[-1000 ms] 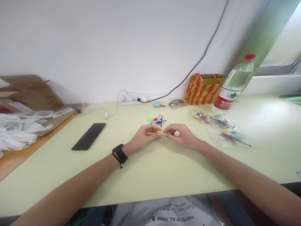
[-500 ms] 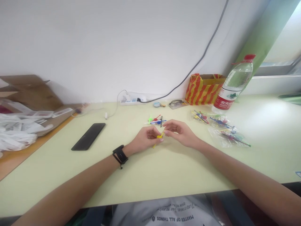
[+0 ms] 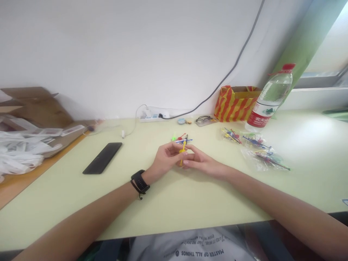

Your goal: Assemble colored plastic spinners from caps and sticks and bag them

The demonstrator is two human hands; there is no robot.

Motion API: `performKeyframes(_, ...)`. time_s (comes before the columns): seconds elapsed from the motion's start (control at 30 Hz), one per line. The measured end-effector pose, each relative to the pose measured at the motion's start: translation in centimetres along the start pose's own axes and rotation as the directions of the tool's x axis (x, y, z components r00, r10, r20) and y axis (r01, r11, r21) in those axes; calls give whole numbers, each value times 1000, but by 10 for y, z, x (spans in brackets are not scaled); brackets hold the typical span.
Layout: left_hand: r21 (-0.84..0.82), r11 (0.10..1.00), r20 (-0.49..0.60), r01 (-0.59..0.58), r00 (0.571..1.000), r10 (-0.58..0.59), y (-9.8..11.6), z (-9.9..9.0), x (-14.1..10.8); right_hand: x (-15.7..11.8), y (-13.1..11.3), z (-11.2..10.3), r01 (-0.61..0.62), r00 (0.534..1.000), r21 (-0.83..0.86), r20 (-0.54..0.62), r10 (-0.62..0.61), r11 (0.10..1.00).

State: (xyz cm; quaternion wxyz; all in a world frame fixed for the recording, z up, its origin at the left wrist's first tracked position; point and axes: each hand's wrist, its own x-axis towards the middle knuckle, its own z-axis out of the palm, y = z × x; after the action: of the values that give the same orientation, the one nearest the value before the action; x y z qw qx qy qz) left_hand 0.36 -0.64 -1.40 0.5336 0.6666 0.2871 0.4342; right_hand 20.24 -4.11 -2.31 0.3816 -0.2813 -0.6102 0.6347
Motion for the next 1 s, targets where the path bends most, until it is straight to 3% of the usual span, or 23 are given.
performKeyframes(0.1,-9,1000,-6,27,1000,-27,0,-2,0,2,-1,-3,38,993,-46,-114,-43,998)
performKeyframes(0.23,-52,996,11,80,997,-79,0,-5,4,2,-7,-22,73,957,-160,-266,-114,984)
performKeyframes(0.37,-236,955,115,178,981,-154,1,-6,7,1,-13,-33,89,962,-247,-228,-147,965)
performKeyframes(0.5,-135,979,112,152,984,-138,-1,-9,6,0,-11,-32,104,966,-352,-189,-179,930)
performKeyframes(0.63,-81,988,88,131,988,-123,-6,-11,6,-2,-9,-33,138,882,-609,-283,-377,781)
performKeyframes(0.73,-93,990,57,109,993,-104,-8,-12,7,-4,-12,-35,182,861,-694,-230,-453,697)
performKeyframes(1.0,-112,987,38,117,993,-114,-4,-11,8,-7,-9,-27,180,891,-582,-245,-382,793)
